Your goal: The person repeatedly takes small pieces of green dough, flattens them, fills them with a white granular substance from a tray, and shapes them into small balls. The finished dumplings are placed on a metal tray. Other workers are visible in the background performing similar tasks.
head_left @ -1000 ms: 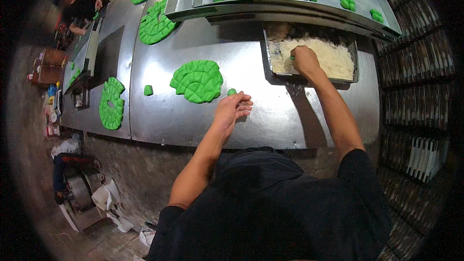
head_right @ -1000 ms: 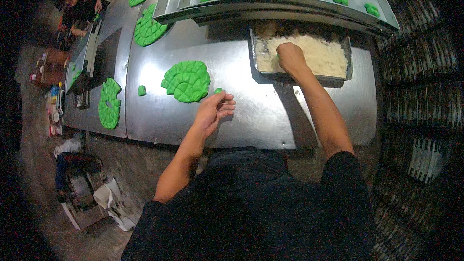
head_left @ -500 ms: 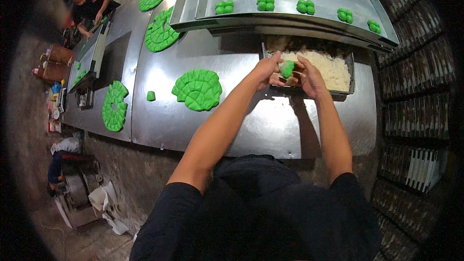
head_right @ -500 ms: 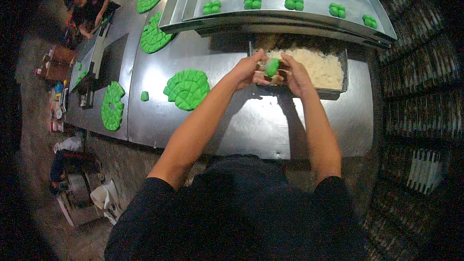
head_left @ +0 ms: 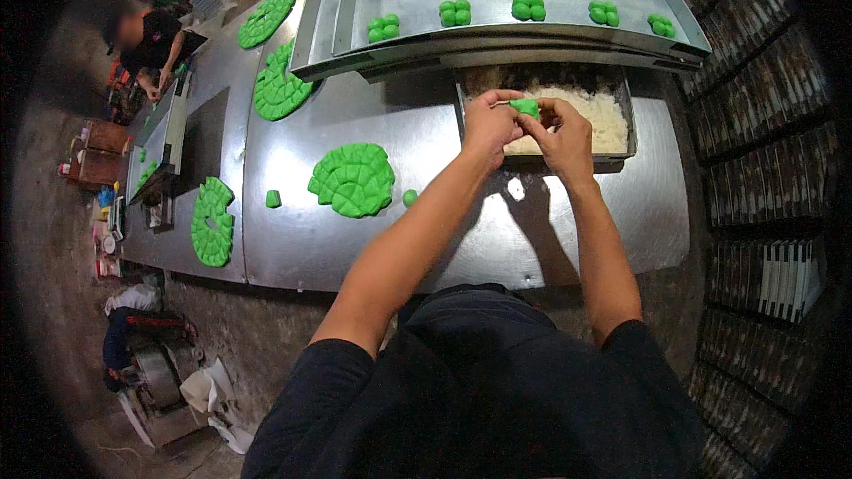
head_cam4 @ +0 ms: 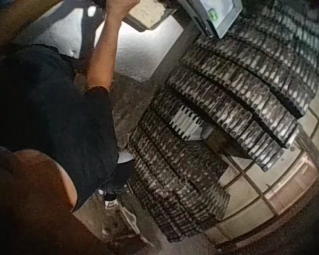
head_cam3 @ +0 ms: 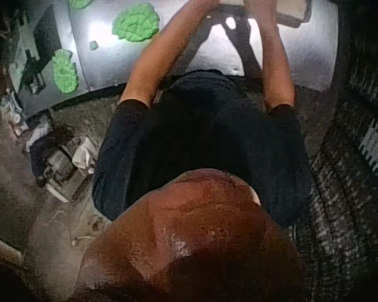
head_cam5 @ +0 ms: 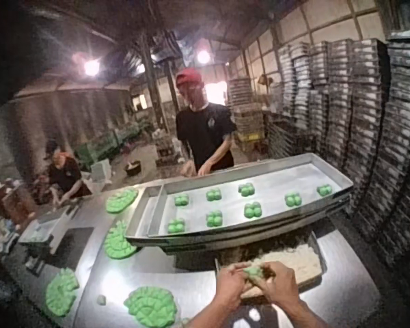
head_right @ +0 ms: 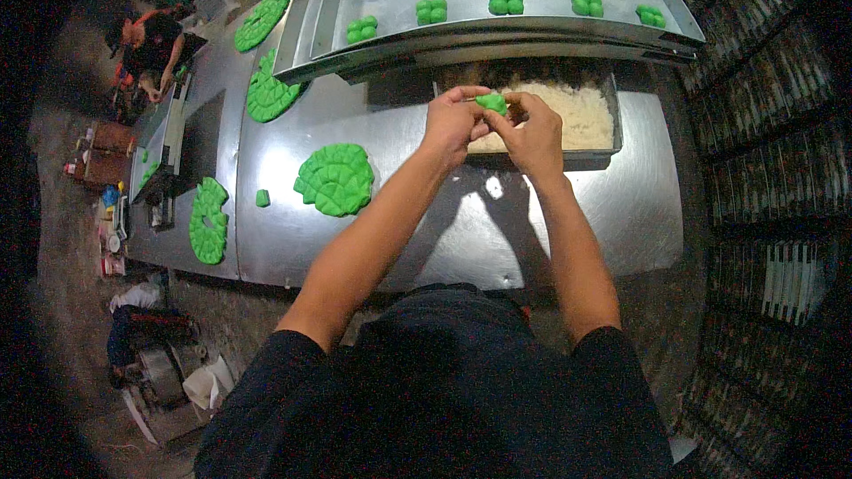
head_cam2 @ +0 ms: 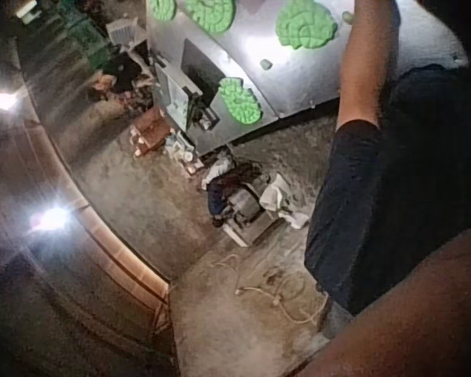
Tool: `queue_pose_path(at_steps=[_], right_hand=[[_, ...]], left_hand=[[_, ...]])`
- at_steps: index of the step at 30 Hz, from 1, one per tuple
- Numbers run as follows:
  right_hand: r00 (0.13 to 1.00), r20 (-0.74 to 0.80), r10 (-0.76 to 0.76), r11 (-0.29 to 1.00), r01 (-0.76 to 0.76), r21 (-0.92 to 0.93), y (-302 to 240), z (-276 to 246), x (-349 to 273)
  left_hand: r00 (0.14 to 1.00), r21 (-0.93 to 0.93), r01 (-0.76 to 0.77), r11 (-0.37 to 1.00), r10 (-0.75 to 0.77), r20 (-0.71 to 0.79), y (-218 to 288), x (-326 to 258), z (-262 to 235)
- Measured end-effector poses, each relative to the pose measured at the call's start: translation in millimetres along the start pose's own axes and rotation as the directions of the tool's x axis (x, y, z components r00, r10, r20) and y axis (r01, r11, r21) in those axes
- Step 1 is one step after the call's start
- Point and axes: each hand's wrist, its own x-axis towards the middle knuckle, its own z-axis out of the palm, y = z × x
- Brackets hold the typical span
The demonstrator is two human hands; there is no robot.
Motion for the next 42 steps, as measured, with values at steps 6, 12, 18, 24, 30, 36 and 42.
queue_pose_path(at_steps=[6,12,18,24,30,36,42], right_hand=[[0.863,-0.189,-0.469,0.878,0.432,-0.206,-28.6,10.3,-5.5],[0.949,-0.144,-0.279,0.957,0.288,0.043,-75.0,9.0,-22.7],[0.871,-0.258,-0.419,0.901,0.433,-0.001,-79.8,27.9,-34.0],[0.865,-0.265,-0.425,0.880,0.464,0.104,-100.9,20.8,-80.3],[0.879,0.465,-0.101,0.988,0.145,-0.059,-54.5,60.9,-134.2],[0.948,0.200,-0.246,0.880,0.305,-0.365,58.8,98.0,-226.4],[0.852,0.372,-0.369,0.886,0.443,-0.134,55.3,144.2,-184.5]], left_hand=[[0.990,0.234,-0.144,0.962,0.140,0.035,31.8,-42.6,6.1],[0.976,-0.062,-0.214,0.975,0.211,-0.058,47.3,-74.8,-13.0],[0.952,0.344,-0.306,0.887,0.282,0.121,55.0,-105.9,-26.4],[0.903,0.277,-0.430,0.859,0.417,0.107,43.8,-132.7,-78.0],[0.942,0.639,-0.236,0.732,0.013,0.334,-26.6,-163.1,-162.6],[0.612,0.889,0.019,0.457,0.698,-0.372,-40.2,-86.2,-342.5],[0.814,0.949,-0.127,0.289,0.577,-0.066,-79.0,-7.0,-472.2]])
